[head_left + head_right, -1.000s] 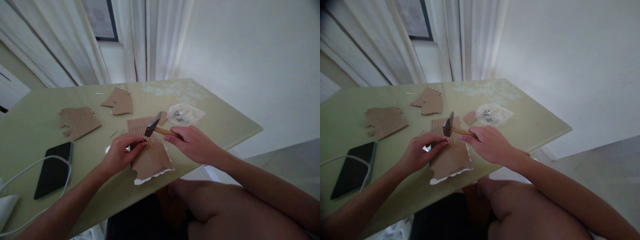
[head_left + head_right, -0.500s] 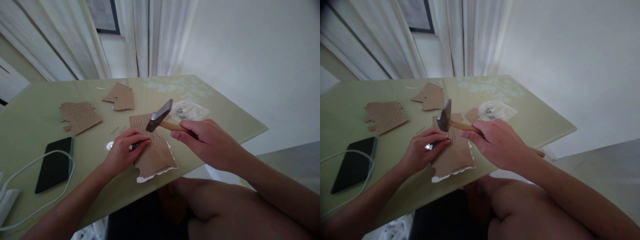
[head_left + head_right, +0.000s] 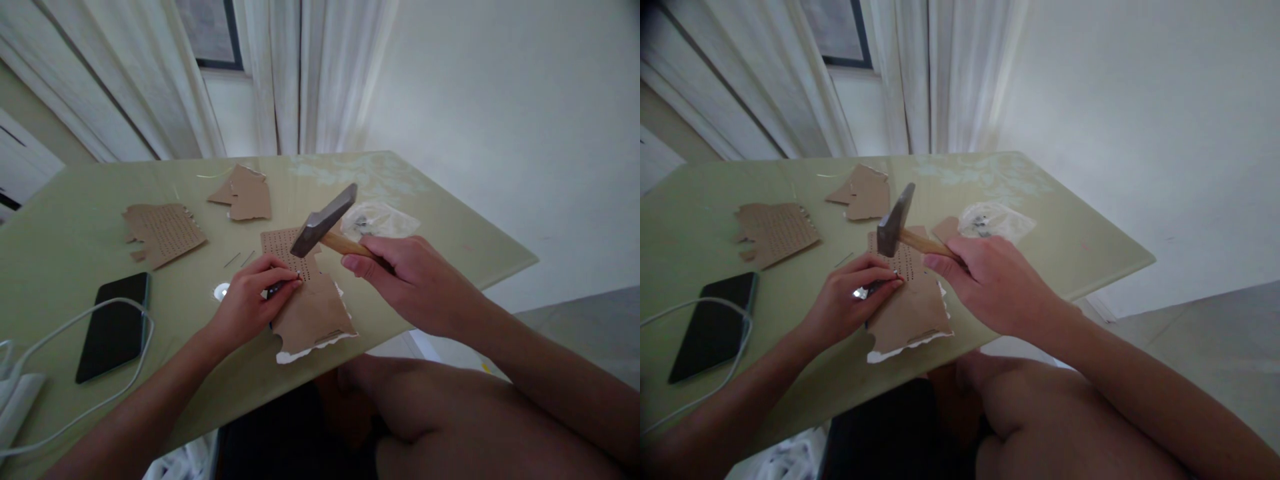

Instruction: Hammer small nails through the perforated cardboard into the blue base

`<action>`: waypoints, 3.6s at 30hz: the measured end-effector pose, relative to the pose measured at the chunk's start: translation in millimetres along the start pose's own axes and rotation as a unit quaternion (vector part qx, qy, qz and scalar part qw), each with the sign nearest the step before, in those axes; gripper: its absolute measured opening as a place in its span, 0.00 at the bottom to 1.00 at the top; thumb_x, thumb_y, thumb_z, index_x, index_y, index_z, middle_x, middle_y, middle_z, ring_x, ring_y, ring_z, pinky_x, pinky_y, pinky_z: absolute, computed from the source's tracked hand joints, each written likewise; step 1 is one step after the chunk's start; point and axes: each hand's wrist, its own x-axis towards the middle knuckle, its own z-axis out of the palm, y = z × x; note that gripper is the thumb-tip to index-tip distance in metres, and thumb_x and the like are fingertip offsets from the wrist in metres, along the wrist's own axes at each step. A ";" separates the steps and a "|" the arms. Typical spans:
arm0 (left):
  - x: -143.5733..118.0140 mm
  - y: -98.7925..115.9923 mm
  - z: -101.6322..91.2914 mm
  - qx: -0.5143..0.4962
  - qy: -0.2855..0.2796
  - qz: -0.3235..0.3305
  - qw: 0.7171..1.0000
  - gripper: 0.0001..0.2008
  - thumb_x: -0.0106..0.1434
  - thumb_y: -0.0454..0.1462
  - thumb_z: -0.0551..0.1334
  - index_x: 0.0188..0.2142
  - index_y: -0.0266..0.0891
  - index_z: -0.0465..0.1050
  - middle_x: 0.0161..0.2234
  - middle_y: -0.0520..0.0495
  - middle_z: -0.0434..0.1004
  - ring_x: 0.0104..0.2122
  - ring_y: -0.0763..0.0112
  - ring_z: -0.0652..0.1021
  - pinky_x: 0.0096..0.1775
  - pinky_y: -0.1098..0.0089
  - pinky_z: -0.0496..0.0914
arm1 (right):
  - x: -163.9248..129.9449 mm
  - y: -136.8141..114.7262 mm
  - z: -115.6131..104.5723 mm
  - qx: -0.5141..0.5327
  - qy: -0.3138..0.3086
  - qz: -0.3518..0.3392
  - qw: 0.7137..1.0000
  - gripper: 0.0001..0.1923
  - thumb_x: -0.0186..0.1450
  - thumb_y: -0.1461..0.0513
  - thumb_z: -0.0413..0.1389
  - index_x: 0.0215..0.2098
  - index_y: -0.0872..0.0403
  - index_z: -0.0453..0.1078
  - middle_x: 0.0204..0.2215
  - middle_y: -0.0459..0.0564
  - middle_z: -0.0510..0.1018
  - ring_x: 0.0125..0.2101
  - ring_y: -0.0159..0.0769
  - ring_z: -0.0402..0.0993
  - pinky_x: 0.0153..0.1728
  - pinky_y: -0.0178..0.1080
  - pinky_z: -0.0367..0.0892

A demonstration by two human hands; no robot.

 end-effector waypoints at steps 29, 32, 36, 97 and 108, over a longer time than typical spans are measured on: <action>-3.9 2.9 -2.8 0.026 -0.014 -0.057 0.998 0.21 0.66 0.51 0.75 0.53 0.44 0.82 0.52 0.42 0.78 0.48 0.57 0.81 0.47 0.59 0.80 | 7.8 4.9 19.8 -0.076 -0.053 0.001 0.996 0.26 0.81 0.47 0.51 0.30 0.52 0.71 0.24 0.46 0.73 0.27 0.35 0.65 0.32 0.41 0.47; -4.1 2.2 -2.7 0.029 -0.017 -0.058 0.998 0.21 0.66 0.51 0.75 0.52 0.43 0.82 0.52 0.42 0.77 0.47 0.58 0.81 0.45 0.60 0.80 | 7.9 5.3 21.6 -0.060 -0.053 0.002 0.997 0.26 0.82 0.47 0.50 0.31 0.52 0.71 0.24 0.46 0.74 0.27 0.35 0.66 0.32 0.41 0.48; -5.0 2.0 -2.6 0.022 -0.018 -0.050 0.998 0.20 0.67 0.49 0.75 0.53 0.45 0.82 0.52 0.43 0.77 0.48 0.58 0.80 0.46 0.61 0.79 | 8.2 8.0 27.4 -0.089 -0.107 -0.004 0.990 0.24 0.81 0.48 0.53 0.30 0.52 0.71 0.25 0.47 0.75 0.27 0.36 0.66 0.32 0.42 0.46; 21.8 18.4 -4.5 -0.147 0.137 -0.171 0.965 0.09 0.73 0.45 0.67 0.43 0.42 0.81 0.38 0.48 0.87 0.37 0.66 0.83 0.43 0.66 0.76 | -14.9 46.3 11.7 -0.037 -0.217 -0.106 0.970 0.25 0.81 0.45 0.52 0.34 0.53 0.73 0.23 0.45 0.73 0.26 0.35 0.67 0.31 0.40 0.46; 6.6 16.6 7.1 -0.127 0.020 -0.196 0.972 0.11 0.73 0.48 0.68 0.44 0.44 0.81 0.43 0.46 0.90 0.41 0.60 0.87 0.41 0.64 0.78 | -15.2 47.0 12.4 -0.025 -0.236 -0.093 0.967 0.26 0.81 0.44 0.51 0.34 0.52 0.72 0.23 0.46 0.75 0.27 0.34 0.68 0.32 0.40 0.45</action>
